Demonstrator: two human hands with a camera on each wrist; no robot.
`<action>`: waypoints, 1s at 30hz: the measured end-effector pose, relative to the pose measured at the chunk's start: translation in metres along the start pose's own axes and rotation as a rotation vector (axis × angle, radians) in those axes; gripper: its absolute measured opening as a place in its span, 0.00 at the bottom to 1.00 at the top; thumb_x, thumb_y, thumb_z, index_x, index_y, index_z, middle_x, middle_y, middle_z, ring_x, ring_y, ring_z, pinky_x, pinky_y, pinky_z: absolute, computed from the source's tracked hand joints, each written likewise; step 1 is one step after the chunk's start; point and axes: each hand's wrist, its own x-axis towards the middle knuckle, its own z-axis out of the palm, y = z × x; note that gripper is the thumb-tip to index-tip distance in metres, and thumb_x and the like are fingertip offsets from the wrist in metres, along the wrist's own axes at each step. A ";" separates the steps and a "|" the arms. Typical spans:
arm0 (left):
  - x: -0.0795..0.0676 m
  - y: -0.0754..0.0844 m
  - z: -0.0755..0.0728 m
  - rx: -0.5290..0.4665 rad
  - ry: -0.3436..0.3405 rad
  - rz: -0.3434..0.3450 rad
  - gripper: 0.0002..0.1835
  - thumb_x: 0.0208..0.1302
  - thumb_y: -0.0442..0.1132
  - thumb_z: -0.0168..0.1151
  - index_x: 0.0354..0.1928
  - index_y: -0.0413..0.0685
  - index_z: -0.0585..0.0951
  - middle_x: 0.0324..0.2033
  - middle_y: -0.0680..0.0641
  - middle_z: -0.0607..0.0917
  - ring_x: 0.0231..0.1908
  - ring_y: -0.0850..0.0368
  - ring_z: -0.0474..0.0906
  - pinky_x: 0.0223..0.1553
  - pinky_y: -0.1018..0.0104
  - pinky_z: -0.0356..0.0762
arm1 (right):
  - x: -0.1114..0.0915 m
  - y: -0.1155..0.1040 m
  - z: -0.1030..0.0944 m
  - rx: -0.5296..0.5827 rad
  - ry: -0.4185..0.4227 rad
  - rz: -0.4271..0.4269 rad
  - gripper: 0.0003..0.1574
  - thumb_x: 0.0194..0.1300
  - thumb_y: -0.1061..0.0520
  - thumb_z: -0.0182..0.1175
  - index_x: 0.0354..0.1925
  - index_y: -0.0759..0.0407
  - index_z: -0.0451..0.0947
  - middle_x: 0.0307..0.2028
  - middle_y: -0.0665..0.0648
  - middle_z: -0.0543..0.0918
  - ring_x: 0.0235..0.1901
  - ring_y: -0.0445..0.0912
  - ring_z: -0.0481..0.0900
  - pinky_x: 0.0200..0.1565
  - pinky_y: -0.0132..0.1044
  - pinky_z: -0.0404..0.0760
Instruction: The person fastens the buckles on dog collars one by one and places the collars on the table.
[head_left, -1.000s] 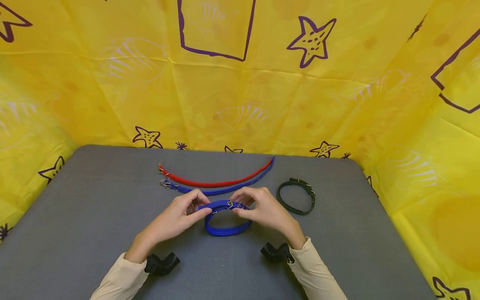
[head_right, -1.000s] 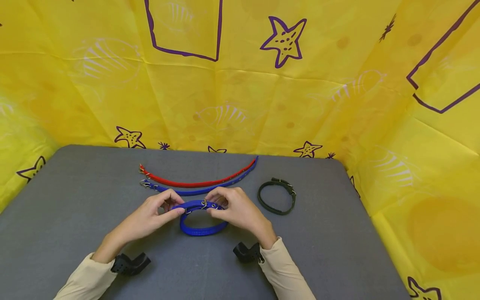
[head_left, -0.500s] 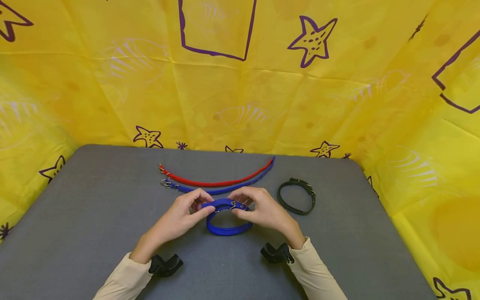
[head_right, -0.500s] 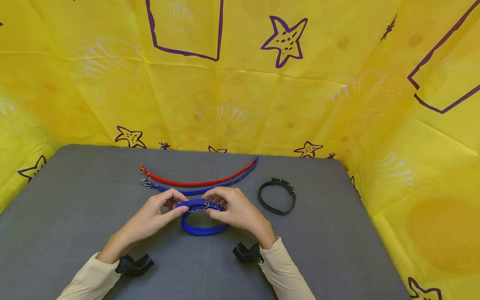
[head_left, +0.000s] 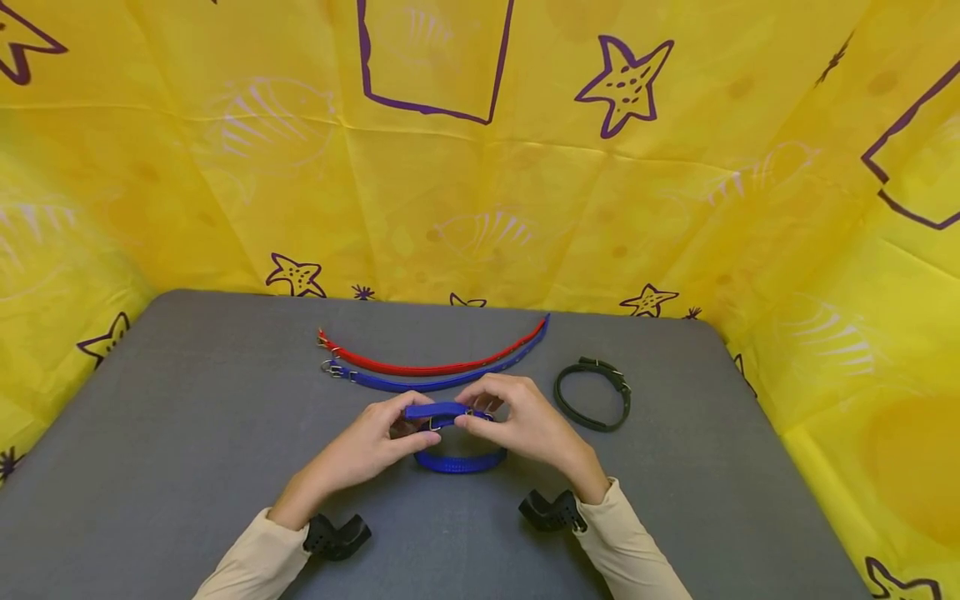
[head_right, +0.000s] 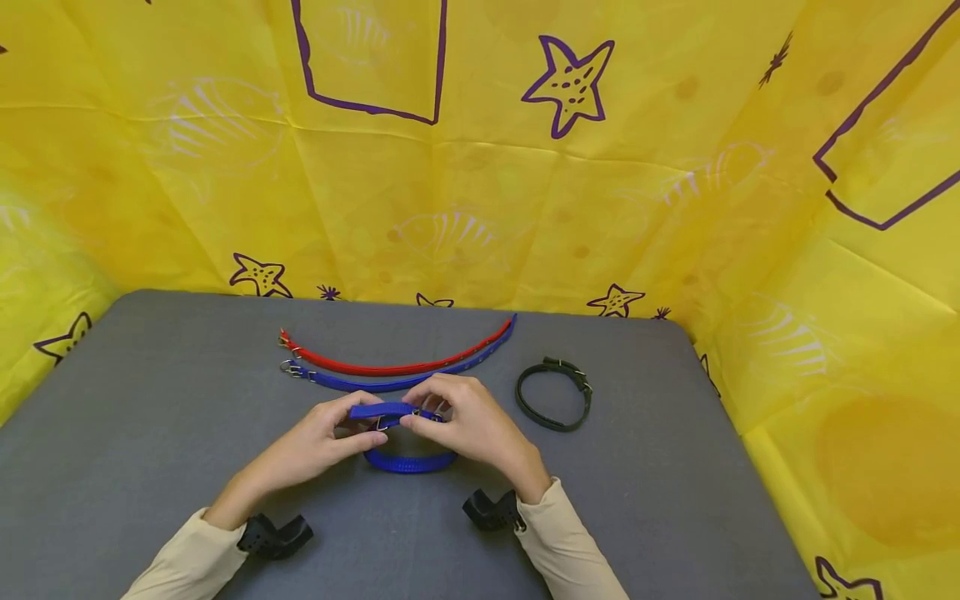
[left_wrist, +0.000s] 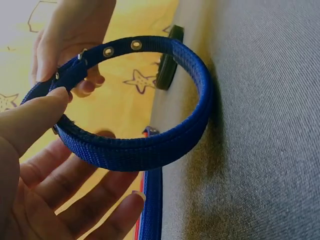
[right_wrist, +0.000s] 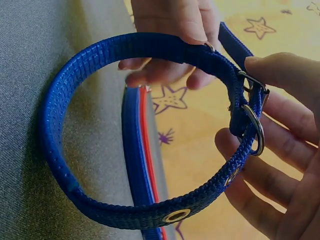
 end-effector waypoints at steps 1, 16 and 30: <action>0.000 0.000 0.000 -0.007 0.005 0.012 0.14 0.68 0.49 0.64 0.51 0.55 0.77 0.41 0.52 0.84 0.34 0.60 0.78 0.36 0.69 0.76 | 0.000 0.000 0.000 0.001 0.002 0.001 0.11 0.64 0.51 0.68 0.44 0.50 0.84 0.39 0.46 0.87 0.37 0.37 0.80 0.43 0.34 0.82; -0.001 0.002 0.003 -0.028 0.097 0.043 0.09 0.70 0.47 0.62 0.38 0.55 0.72 0.27 0.56 0.70 0.28 0.64 0.66 0.28 0.69 0.64 | 0.000 0.000 0.007 0.008 0.039 -0.023 0.13 0.64 0.54 0.68 0.47 0.52 0.82 0.40 0.48 0.86 0.35 0.36 0.81 0.42 0.41 0.83; 0.000 0.001 0.004 -0.041 0.077 0.061 0.06 0.70 0.47 0.62 0.41 0.55 0.76 0.32 0.57 0.78 0.33 0.64 0.72 0.34 0.70 0.70 | 0.003 -0.002 0.011 -0.038 0.078 -0.213 0.16 0.67 0.59 0.65 0.53 0.53 0.83 0.41 0.49 0.86 0.37 0.37 0.79 0.40 0.33 0.82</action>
